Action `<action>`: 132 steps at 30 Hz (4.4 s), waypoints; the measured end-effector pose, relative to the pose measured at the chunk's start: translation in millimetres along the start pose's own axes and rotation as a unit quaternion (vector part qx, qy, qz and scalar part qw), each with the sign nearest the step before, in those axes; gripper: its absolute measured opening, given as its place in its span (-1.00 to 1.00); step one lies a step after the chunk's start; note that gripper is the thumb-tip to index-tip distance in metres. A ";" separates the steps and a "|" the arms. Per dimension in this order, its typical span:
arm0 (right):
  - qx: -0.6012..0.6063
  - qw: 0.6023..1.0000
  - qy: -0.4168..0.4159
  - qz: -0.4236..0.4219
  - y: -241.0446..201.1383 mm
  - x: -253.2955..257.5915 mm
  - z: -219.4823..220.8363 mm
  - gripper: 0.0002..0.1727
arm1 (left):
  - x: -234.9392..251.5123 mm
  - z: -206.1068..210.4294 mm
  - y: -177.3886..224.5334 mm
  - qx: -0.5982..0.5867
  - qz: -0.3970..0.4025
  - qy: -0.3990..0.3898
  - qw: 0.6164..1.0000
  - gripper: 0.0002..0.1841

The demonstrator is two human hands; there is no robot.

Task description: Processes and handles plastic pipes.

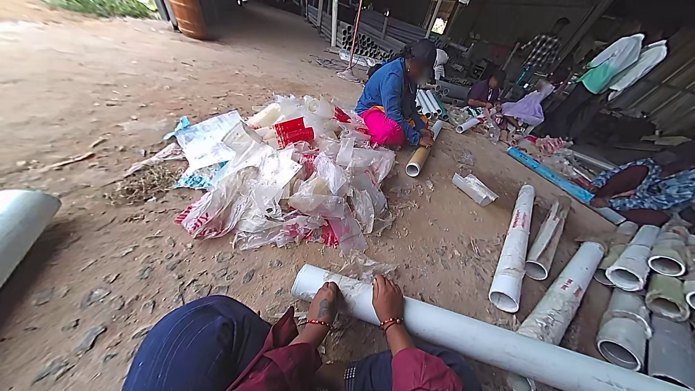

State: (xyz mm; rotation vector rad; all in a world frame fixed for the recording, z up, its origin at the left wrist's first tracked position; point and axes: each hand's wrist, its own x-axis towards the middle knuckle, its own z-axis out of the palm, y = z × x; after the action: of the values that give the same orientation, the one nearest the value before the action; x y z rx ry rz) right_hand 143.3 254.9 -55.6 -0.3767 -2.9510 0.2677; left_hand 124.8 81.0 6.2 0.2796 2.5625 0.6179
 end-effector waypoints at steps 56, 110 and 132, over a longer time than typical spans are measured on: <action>-0.003 1.000 -0.007 0.000 1.4 0.9 1.2 -0.64 | 11.1 36.3 5.9 0.054 0.029 -0.096 0.994 -0.56; 0.065 0.996 0.065 0.011 1.5 -7.7 -1.4 -0.64 | 25.5 25.1 -18.4 -0.057 -0.102 -0.053 0.992 -0.39; -0.100 0.956 -0.154 -0.230 -68.6 5.2 -34.8 -0.71 | 25.5 12.8 -19.6 -0.097 -0.084 -0.081 0.988 -0.39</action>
State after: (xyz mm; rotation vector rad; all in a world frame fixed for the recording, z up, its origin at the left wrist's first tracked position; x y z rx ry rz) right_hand 128.3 196.3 -7.7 0.3696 -3.2613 -0.0393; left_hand 107.6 76.3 -23.5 0.0444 2.3206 0.7416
